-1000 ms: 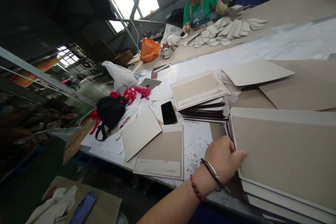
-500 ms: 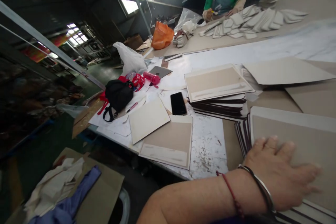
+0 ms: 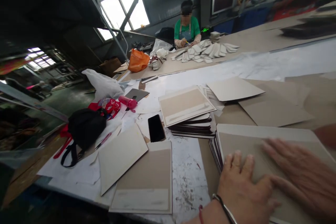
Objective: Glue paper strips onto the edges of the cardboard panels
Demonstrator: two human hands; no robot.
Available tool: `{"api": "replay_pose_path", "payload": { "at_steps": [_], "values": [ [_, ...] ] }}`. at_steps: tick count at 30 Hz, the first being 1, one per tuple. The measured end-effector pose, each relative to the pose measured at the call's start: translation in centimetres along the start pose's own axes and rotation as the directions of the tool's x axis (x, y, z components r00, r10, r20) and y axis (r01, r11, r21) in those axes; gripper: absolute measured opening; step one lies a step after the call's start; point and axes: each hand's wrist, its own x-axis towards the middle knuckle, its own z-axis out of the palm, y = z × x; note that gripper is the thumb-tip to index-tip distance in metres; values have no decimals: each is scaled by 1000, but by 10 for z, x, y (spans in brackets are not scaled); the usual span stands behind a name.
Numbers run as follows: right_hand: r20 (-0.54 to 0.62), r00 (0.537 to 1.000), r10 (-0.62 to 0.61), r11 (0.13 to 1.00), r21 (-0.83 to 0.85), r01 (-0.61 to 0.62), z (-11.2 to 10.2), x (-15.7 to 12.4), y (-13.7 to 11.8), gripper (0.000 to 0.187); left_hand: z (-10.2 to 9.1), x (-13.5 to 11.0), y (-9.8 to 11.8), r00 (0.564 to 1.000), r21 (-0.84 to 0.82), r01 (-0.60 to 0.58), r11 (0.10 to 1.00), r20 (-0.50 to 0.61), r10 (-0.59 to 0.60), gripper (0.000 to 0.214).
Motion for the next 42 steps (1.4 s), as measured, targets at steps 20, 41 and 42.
{"api": "replay_pose_path", "payload": {
  "at_steps": [20,41,42],
  "values": [
    [121,723,680,666,308,-679,-97,-55,-16,33,-24,-42,-31,679,-548,667,505,168,-715,45],
    [348,711,611,538,476,-695,-90,-61,-13,32,-14,-35,-17,620,-626,712,318,349,-702,40],
    [348,711,610,549,462,-697,-90,-60,-12,31,-15,-35,-17,617,-632,712,307,354,-703,40]
  ]
}}
